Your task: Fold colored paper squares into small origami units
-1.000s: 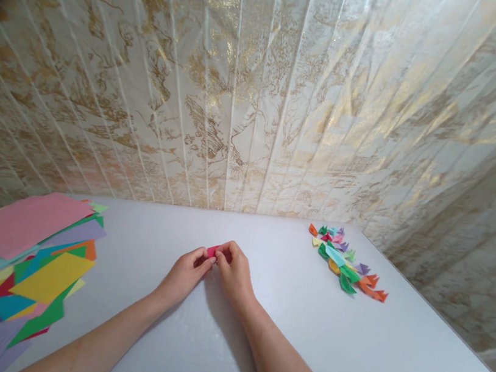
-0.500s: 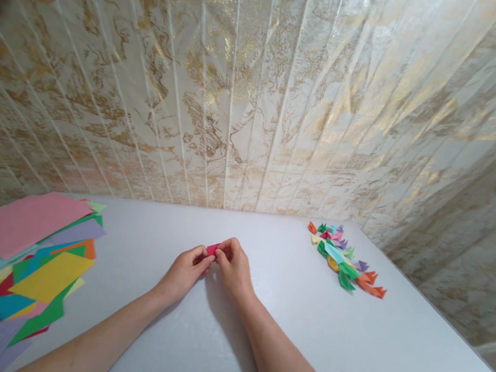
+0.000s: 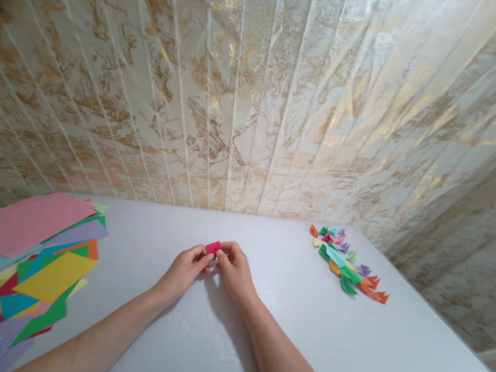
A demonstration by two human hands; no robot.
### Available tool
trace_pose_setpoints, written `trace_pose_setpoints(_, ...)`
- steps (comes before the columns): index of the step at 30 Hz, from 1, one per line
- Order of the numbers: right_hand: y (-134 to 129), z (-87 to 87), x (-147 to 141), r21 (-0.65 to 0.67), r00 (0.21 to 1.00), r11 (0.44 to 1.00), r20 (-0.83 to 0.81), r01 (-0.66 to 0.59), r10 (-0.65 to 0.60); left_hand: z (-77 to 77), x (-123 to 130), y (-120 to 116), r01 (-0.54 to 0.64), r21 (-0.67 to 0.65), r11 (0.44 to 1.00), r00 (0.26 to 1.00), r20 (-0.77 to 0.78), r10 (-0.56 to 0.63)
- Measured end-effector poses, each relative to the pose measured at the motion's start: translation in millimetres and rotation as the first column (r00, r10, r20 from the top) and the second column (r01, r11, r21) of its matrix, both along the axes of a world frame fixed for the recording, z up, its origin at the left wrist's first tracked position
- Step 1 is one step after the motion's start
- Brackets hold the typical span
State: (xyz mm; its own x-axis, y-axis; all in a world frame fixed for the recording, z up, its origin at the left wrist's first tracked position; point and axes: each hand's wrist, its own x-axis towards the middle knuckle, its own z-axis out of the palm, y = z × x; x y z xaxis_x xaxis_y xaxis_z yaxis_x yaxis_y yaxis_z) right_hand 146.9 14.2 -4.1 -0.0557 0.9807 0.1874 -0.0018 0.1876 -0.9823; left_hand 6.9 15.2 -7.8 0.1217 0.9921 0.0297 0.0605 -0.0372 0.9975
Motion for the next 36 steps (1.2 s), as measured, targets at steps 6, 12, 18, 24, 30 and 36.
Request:
trace_pose_setpoints(6,0.5,1.6,2.5,-0.014,0.999,1.0,0.034,-0.011,0.011,-0.2,0.1,0.7,0.017,-0.012,1.0,1.0,-0.008,-0.017)
trace_pose_setpoints(12,0.5,2.0,3.6,-0.011,1.0,1.0,0.025,-0.018,0.018,-0.2,-0.4,-0.1,0.038,0.006,0.999,0.999,-0.037,-0.037)
trace_pose_setpoints(18,0.7,0.5,3.9,-0.025,0.999,0.999,0.027,-0.022,0.022,1.9,-0.7,-0.3,0.051,0.019,0.999,0.998,-0.048,-0.05)
trace_pose_setpoints(24,1.1,0.8,3.7,-0.019,0.998,1.0,0.059,-0.007,0.008,3.7,-0.4,-1.0,0.068,0.019,0.998,0.996,-0.059,-0.066)
trace_pose_setpoints(30,1.0,0.4,3.0,0.004,0.995,1.0,0.101,0.016,-0.016,4.8,0.1,-1.3,0.051,0.038,0.998,0.996,-0.076,-0.048)
trace_pose_setpoints(36,1.2,2.0,3.4,-0.014,0.994,1.0,0.111,0.0,0.002,2.1,-1.0,1.1,0.061,0.034,0.998,0.996,-0.074,-0.059)
